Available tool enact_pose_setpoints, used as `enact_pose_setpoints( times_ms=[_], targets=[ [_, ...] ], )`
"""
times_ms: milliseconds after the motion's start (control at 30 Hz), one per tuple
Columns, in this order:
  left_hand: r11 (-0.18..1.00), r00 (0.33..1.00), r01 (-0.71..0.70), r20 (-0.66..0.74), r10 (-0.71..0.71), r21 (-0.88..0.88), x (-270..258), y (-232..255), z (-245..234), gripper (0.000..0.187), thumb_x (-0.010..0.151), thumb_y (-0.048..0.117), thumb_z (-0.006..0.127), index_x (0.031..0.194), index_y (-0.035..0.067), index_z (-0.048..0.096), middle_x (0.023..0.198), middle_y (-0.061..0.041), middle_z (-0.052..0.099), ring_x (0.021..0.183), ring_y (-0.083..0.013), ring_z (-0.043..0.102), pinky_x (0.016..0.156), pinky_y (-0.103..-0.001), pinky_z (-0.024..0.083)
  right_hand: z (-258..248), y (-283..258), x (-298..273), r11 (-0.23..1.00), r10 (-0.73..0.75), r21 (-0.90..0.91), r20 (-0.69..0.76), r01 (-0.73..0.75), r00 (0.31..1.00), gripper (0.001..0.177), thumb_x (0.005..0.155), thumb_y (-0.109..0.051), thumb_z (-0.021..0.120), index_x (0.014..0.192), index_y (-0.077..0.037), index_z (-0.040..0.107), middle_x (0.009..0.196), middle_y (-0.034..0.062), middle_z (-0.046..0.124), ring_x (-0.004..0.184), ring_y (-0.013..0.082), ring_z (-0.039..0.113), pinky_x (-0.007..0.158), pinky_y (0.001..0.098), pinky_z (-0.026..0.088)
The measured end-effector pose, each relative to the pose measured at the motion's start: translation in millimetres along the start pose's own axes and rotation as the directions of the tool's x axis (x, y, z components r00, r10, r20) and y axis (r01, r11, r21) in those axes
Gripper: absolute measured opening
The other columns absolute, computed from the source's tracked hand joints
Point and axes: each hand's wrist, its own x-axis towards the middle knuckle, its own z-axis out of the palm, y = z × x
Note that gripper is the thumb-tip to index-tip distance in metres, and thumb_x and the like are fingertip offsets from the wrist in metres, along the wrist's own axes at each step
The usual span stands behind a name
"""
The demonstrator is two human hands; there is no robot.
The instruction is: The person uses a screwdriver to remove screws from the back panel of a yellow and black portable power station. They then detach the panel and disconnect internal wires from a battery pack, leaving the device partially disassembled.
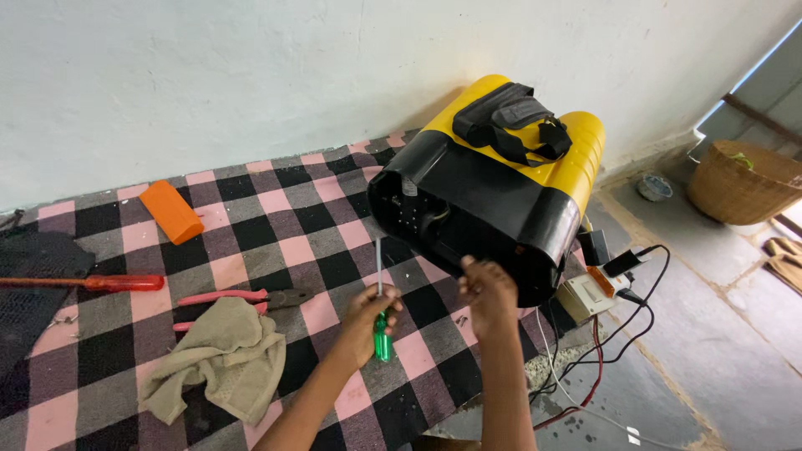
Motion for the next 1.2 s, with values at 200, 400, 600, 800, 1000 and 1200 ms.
enact_pose_setpoints(
  times_ms=[200,400,600,800,1000,1200],
  targets=[
    [0.935,0.931,-0.354,-0.112,0.348,-0.036,-10,12,-23,0.035,0.104,0.036,0.056,0.101,0.003,0.065,0.080,-0.005,0.066,0.060,-0.0091,0.056,0.048,-0.023,0.046,29,29,-9,0.900,0.312,-0.350,0.100,-0.260,0.945,0.018,0.087,-0.014,0.079,0.081,-0.008,0.063,0.074,0.0048,0.061,0.066,0.0164,0.062,0.061,0.0273,0.053],
    [0.862,0.841,-0.505,-0.246,0.481,-0.038,-12,45,-47,0.041,0.107,0.039,0.052,0.114,0.000,0.062,0.089,-0.008,0.066,0.065,-0.0109,0.056,0.053,-0.025,0.046,66,31,-29,0.962,0.141,-0.265,0.305,-0.058,0.942,0.021,0.087,-0.015,0.082,0.088,-0.006,0.063,0.083,0.0014,0.062,0.077,0.0145,0.062,0.076,0.0317,0.057],
    [0.864,0.850,-0.502,-0.164,0.500,0.032,-7,30,-46,0.045,0.105,0.037,0.051,0.126,0.000,0.062,0.106,-0.010,0.067,0.092,-0.0167,0.061,0.077,-0.032,0.052,91,35,-51,0.848,0.279,-0.527,0.357,-0.054,0.891,0.018,0.087,-0.023,0.071,0.101,-0.011,0.068,0.097,0.0015,0.070,0.092,0.0162,0.067,0.082,0.0316,0.058],
    [0.919,0.921,-0.384,0.112,0.374,0.092,-12,7,-21,0.057,0.108,0.040,0.051,0.143,-0.004,0.057,0.140,-0.012,0.064,0.130,-0.0212,0.055,0.114,-0.037,0.038,66,56,-57,0.424,0.273,-0.741,0.653,0.521,0.707,0.033,0.095,-0.031,0.077,0.092,0.000,0.067,0.080,0.0114,0.065,0.074,0.0235,0.062,0.067,0.0369,0.050],
    [0.841,0.962,-0.238,0.235,0.136,0.487,-31,20,10,0.071,0.097,0.047,0.057,0.157,0.019,0.031,0.150,0.001,0.048,0.134,-0.0127,0.049,0.106,-0.037,0.048,27,30,-84,0.747,0.304,-0.663,0.408,0.050,0.861,0.022,0.092,-0.029,0.067,0.095,-0.008,0.071,0.074,-0.0009,0.068,0.066,0.0126,0.064,0.062,0.0282,0.053],
    [0.739,0.902,-0.261,0.429,-0.042,0.621,-58,-13,49,0.058,0.091,0.029,0.074,0.140,0.003,0.059,0.094,-0.011,0.073,0.078,-0.0199,0.068,0.068,-0.036,0.058,-24,15,-105,0.927,0.222,-0.334,0.120,-0.172,0.968,0.032,0.092,-0.034,0.067,0.090,-0.002,0.070,0.071,0.0027,0.068,0.056,0.0111,0.059,0.052,0.0262,0.047]
  ],
)
